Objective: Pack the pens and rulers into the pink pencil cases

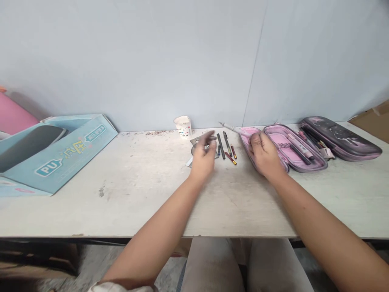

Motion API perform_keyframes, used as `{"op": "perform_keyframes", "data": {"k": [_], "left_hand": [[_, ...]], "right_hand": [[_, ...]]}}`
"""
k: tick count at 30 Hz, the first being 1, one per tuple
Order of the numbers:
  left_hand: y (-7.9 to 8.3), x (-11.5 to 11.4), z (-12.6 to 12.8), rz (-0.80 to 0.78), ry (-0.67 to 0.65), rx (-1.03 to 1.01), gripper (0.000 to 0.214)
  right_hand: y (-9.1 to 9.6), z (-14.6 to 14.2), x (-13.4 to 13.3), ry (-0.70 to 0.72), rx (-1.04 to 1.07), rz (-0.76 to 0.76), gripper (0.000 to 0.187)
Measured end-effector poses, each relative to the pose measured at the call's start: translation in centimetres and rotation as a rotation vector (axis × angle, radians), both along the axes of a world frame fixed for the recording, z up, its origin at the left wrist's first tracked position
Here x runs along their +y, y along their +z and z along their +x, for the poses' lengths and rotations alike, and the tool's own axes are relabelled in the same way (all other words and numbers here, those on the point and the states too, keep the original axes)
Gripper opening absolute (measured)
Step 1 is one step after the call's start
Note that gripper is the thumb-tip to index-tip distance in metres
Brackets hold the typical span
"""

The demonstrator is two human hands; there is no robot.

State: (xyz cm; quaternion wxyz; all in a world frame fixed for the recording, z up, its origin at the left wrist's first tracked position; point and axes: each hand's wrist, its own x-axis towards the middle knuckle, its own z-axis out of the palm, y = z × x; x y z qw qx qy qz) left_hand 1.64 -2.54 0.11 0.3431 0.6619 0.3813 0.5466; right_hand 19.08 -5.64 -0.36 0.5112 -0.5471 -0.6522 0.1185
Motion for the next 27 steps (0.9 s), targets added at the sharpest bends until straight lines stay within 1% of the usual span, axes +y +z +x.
{"op": "perform_keyframes", "data": {"k": [2,3,4,5,6,8,9,11,12,14,15,17,19,23,25,27], "left_hand": [[0.0,-0.7,0.7,-0.051,-0.181,-0.01,0.025],[0.1,-0.9,1.0,-0.076,-0.24,-0.04,0.025],[0.1,-1.2,1.2,-0.103,-0.264,-0.081,0.025],[0.2,-1.3,1.3,-0.127,-0.253,-0.119,0.026],[0.3,-1.3,1.2,-0.143,-0.212,-0.136,0.028],[0.4,-1.0,0.8,-0.142,-0.079,-0.07,0.03],[0.3,-0.7,0.5,-0.126,-0.007,0.013,0.031],[0.2,-0.4,0.1,-0.078,0.078,0.261,0.031],[0.0,-0.3,0.0,-0.052,0.088,0.404,0.03],[-0.3,-0.5,0.2,0.004,0.062,0.671,0.028],[-0.4,-0.7,0.4,0.032,0.042,0.779,0.027],[-0.6,-1.2,0.8,0.079,0.019,0.921,0.027],[-0.7,-1.7,1.0,0.111,0.013,0.986,0.028],[-0.8,-1.9,1.1,0.152,0.001,1.008,0.029],[-0.9,-1.8,1.1,0.16,-0.006,1.001,0.028],[-0.9,-1.7,1.1,0.16,-0.008,0.961,0.026]], "right_hand": [[0.2,-1.2,-0.5,0.041,-0.026,-0.045,0.03],[0.3,-1.8,-0.7,0.057,-0.06,-0.066,0.029],[0.4,-2.3,-0.9,0.086,-0.115,-0.087,0.028],[0.5,-2.7,-1.0,0.097,-0.158,-0.099,0.026],[0.5,-2.9,-1.0,0.087,-0.175,-0.104,0.023],[0.5,-2.6,-0.8,0.034,-0.119,-0.105,0.015],[0.5,-2.2,-0.5,0.016,-0.046,-0.104,0.014],[0.3,-1.0,0.1,0.047,0.148,-0.101,0.018],[0.2,-0.5,0.4,0.083,0.249,-0.091,0.019],[0.2,0.3,0.8,0.139,0.415,-0.052,0.018],[0.2,0.5,0.9,0.147,0.471,-0.024,0.018],[0.4,0.6,1.0,0.131,0.535,0.037,0.017],[0.5,0.5,1.1,0.121,0.555,0.081,0.016],[0.4,0.2,1.2,0.148,0.561,0.096,0.016],[0.2,0.0,1.1,0.205,0.547,0.056,0.018],[0.2,-0.4,0.8,0.276,0.517,-0.027,0.021]]}}
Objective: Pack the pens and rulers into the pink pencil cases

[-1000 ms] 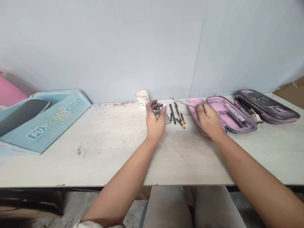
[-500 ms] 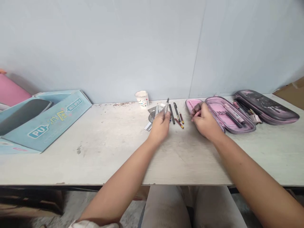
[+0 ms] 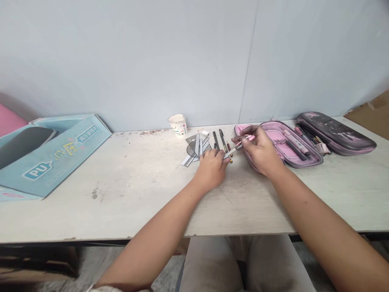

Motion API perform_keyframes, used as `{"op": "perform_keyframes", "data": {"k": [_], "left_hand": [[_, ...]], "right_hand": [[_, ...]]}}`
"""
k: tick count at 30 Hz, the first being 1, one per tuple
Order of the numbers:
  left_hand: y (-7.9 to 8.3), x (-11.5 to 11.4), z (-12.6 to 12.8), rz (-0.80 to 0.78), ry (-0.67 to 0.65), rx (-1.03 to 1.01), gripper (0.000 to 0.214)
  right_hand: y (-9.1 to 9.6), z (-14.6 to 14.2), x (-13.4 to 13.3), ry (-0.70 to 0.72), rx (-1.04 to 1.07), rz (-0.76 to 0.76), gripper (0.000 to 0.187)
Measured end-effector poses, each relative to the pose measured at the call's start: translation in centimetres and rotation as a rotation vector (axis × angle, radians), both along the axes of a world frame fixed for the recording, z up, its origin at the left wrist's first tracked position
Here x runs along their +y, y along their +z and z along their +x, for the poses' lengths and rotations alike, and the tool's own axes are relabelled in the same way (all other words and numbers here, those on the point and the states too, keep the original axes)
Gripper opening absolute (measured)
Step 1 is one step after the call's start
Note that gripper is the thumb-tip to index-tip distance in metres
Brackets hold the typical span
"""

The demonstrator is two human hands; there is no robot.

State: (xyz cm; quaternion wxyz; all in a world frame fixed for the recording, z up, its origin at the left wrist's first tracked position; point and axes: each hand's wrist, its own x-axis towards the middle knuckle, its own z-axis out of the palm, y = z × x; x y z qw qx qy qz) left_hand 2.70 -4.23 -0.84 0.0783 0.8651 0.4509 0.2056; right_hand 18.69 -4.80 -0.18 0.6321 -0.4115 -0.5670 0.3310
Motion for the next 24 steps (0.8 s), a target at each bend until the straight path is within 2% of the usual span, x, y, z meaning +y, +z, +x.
{"op": "perform_keyframes", "data": {"k": [2,3,7,9,11,14,17,20,24], "left_hand": [[0.1,0.0,0.0,-0.061,-0.057,-0.122,0.024],[0.2,0.0,-0.1,-0.148,-0.118,-0.22,0.025],[0.7,-0.8,0.0,-0.754,-0.395,-0.723,0.042],[0.9,-1.3,0.3,-0.98,-0.42,-0.898,0.046],[1.2,-1.7,0.9,-1.076,-0.373,-1.013,0.046],[1.7,-1.7,2.7,-1.051,-0.246,-1.15,0.042],[2.3,-1.3,5.8,-0.974,-0.155,-1.134,0.041],[2.8,-0.6,9.7,-0.808,-0.175,-0.966,0.046],[2.7,0.4,14.2,-0.358,-0.184,-0.488,0.034]], "right_hand": [[0.2,-0.5,-0.4,0.112,0.001,-0.071,0.026],[0.4,-0.7,-0.6,0.18,0.029,-0.101,0.03],[1.1,-1.3,-1.4,0.415,0.171,-0.18,0.035],[1.3,-1.4,-1.7,0.461,0.171,-0.257,0.036],[1.3,-1.6,-1.9,0.47,0.127,-0.35,0.039],[1.2,-1.3,-1.9,0.368,0.025,-0.368,0.041],[1.4,0.2,-1.8,0.137,-0.09,-0.232,0.039],[2.0,3.7,-1.8,-0.189,-0.323,-0.042,0.035],[1.9,10.1,-1.7,-0.616,-0.677,0.09,0.034]]}}
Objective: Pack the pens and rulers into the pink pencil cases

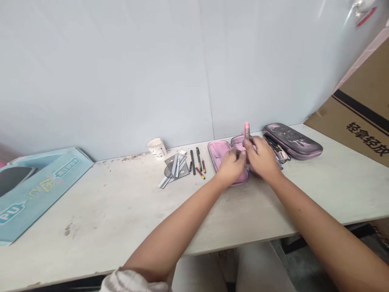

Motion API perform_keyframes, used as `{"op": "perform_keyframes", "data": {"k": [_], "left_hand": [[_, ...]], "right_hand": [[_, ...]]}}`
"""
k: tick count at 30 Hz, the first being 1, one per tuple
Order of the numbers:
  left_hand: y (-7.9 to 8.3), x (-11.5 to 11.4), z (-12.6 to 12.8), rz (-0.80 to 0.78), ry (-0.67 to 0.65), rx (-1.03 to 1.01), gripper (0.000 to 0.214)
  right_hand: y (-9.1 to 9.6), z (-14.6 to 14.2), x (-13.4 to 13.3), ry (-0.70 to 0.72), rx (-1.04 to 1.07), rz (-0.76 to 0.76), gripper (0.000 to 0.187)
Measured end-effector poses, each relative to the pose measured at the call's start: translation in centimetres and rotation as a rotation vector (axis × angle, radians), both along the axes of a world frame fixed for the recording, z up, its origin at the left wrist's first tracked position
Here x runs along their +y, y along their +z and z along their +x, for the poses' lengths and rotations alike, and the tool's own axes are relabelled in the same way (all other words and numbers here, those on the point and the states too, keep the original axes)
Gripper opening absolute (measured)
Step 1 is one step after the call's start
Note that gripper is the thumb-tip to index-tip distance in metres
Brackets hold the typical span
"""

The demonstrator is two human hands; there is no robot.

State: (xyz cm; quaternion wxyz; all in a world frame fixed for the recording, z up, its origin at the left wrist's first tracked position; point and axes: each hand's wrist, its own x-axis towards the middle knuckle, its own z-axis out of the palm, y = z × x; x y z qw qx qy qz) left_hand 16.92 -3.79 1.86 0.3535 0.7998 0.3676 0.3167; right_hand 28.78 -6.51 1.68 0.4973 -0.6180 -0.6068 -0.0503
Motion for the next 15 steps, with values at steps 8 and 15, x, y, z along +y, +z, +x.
{"op": "perform_keyframes", "data": {"k": [8,15], "left_hand": [[-2.3,0.5,4.3,0.517,-0.003,0.596,0.037],[-2.2,0.5,3.7,0.426,-0.007,0.625,0.035]], "right_hand": [[-4.5,6.2,1.0,-0.392,-0.39,-0.151,0.037],[-4.4,5.4,0.9,-0.476,-0.523,-0.35,0.045]]}}
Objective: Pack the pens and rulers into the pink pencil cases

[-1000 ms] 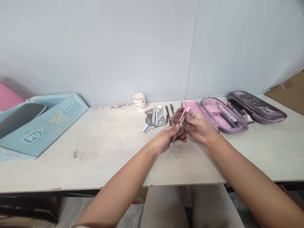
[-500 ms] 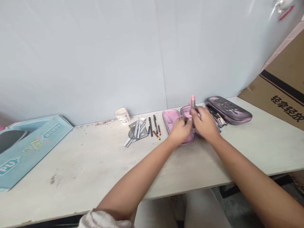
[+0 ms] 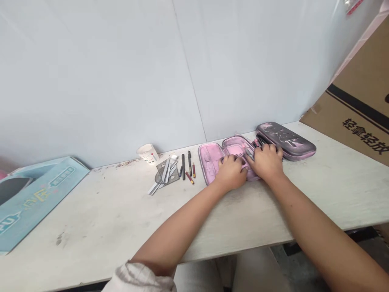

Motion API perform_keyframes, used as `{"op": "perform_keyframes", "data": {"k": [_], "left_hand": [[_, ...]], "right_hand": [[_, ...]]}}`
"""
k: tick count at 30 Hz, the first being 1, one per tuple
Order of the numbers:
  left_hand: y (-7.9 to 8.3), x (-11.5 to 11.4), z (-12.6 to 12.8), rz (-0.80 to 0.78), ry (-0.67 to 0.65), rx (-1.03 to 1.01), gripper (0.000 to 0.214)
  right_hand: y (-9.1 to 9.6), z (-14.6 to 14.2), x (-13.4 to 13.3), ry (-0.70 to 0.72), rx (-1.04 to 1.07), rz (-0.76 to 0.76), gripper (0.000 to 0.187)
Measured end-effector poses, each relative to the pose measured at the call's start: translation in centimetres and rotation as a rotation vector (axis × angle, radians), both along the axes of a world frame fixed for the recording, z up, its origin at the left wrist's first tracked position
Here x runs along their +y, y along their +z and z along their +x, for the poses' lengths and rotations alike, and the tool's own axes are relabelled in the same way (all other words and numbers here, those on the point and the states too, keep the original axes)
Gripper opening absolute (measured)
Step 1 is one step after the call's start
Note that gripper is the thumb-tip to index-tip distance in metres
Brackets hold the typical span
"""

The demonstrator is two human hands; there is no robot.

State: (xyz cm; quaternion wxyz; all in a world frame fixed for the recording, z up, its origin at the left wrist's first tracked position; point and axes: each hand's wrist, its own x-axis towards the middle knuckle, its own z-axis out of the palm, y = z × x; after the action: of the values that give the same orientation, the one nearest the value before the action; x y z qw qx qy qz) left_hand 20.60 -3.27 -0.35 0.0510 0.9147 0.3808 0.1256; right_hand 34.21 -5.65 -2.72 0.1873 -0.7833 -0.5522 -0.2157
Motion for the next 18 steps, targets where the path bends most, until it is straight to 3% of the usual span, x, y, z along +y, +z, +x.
{"op": "perform_keyframes", "data": {"k": [5,9,14,18], "left_hand": [[1.4,-0.6,-4.1,-0.046,0.042,-0.149,0.031],[1.9,0.2,-9.9,-0.049,0.171,-0.233,0.028],[1.2,2.2,-18.2,-0.038,0.349,-0.214,0.027],[-0.2,2.6,-21.8,-0.009,0.427,-0.175,0.029]], "right_hand": [[-0.3,0.0,-0.9,0.003,-0.047,0.004,0.046],[0.4,-1.5,-1.6,0.104,-0.088,0.062,0.038],[2.2,-7.9,-1.4,0.352,-0.104,-0.009,0.033],[3.1,-14.8,0.1,0.52,-0.059,-0.099,0.033]]}}
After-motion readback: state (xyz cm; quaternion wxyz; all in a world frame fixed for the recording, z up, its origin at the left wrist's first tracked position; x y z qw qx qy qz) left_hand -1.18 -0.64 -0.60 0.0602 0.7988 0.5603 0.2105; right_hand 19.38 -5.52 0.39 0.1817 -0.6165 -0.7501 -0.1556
